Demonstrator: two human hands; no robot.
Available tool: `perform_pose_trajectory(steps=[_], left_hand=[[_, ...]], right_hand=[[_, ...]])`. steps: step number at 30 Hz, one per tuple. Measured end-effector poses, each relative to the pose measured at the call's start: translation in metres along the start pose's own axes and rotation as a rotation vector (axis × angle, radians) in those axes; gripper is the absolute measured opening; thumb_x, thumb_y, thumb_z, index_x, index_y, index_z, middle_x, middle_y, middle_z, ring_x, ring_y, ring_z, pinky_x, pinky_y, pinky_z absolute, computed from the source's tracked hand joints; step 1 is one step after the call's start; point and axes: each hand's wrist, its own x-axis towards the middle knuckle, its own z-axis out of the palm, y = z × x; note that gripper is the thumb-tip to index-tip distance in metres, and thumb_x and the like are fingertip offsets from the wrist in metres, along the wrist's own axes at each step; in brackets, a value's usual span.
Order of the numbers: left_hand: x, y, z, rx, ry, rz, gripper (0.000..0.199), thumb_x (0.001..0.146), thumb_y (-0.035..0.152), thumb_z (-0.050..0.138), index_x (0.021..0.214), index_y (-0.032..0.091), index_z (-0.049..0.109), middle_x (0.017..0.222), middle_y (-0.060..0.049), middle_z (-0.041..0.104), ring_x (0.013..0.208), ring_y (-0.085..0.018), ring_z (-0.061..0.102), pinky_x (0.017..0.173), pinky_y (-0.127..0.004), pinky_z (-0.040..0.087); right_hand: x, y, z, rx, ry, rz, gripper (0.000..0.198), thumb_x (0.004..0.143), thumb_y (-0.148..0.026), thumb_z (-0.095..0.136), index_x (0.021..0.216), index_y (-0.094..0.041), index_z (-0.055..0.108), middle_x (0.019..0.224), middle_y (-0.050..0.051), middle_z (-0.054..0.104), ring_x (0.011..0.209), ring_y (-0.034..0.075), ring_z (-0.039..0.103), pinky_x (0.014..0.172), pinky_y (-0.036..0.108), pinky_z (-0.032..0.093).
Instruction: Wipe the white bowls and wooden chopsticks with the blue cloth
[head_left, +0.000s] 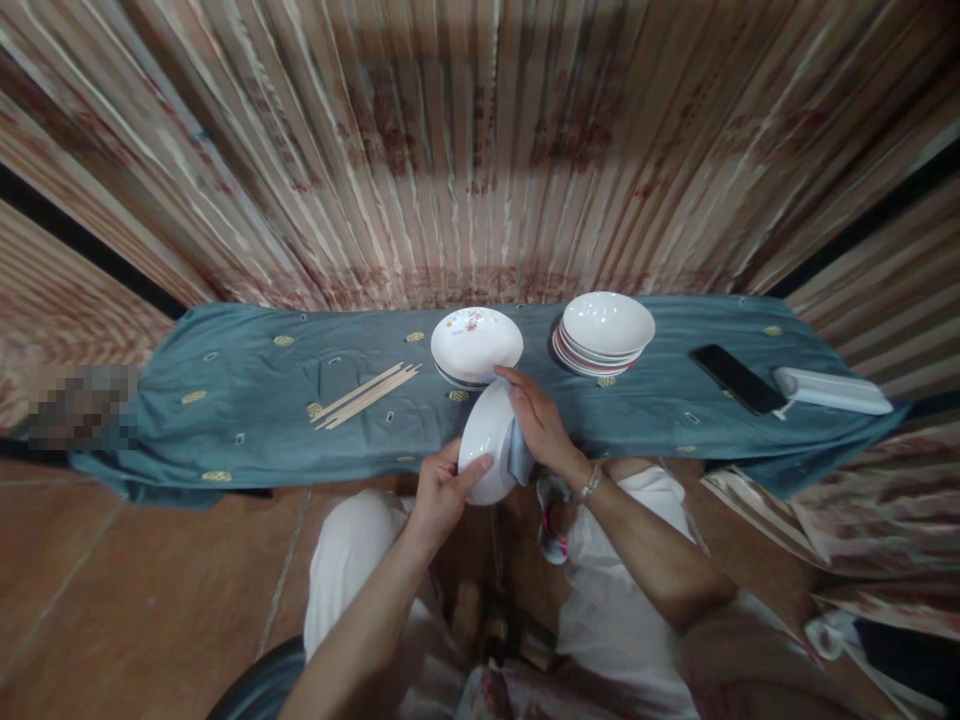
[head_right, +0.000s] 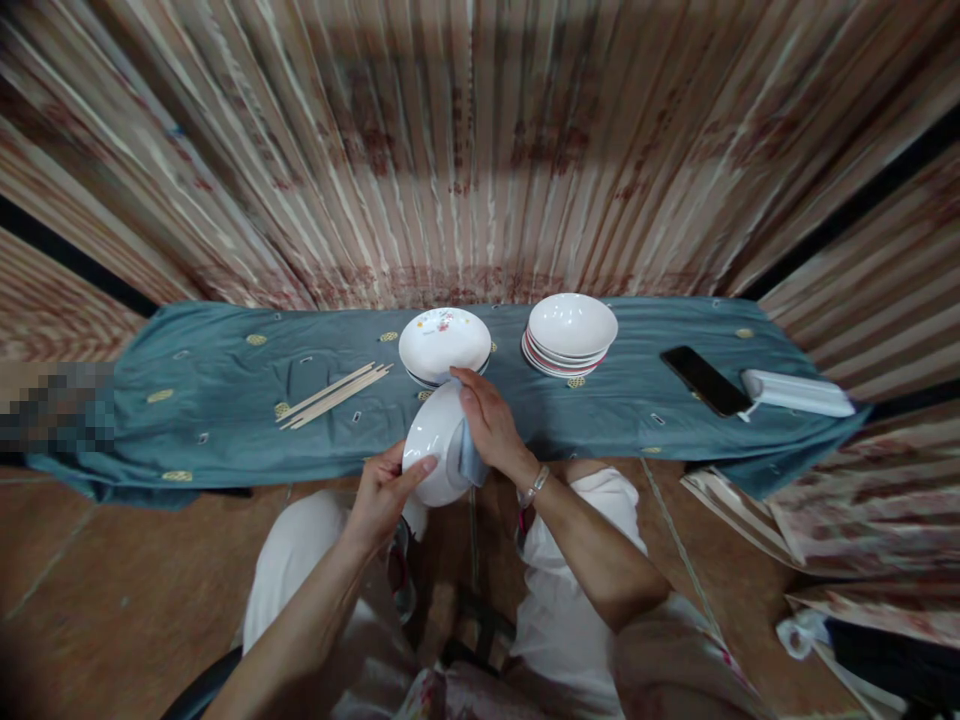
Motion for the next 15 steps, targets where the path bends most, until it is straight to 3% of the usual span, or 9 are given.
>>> perform_pose_trajectory(steps=[5,15], left_hand=[[-0.001,0.002,-0.003,0.035,0.009,0.027,0.03,0.064,0.037,0.075,0.078,0.011,0.07,0.066,-0.002,0.063,0.06,-0.012,0.05,0.058,-0.024,0.041],[-0.002,0.01,-0.003,-0.006,0.081,0.037,0.032,0.061,0.034,0.076,0.083,0.011,0.072,0.069,-0.003,0.068,0.059,-0.013,0.055,0.057,-0.024,0.044]], right_hand=[[0.002,0.013,0.005,0.115,0.084,0.188,0.043,0.093,-0.043,0.031,0.12,-0.022,0.057,0.126,0.006,0.06,0.118,0.018,0.053,0.105,0.036,0.035],[-0.001,0.031,0.019,0.304,0.173,0.381,0.043,0.088,-0.048,0.035,0.106,-0.019,0.061,0.116,0.008,0.064,0.108,0.019,0.056,0.099,0.036,0.039]])
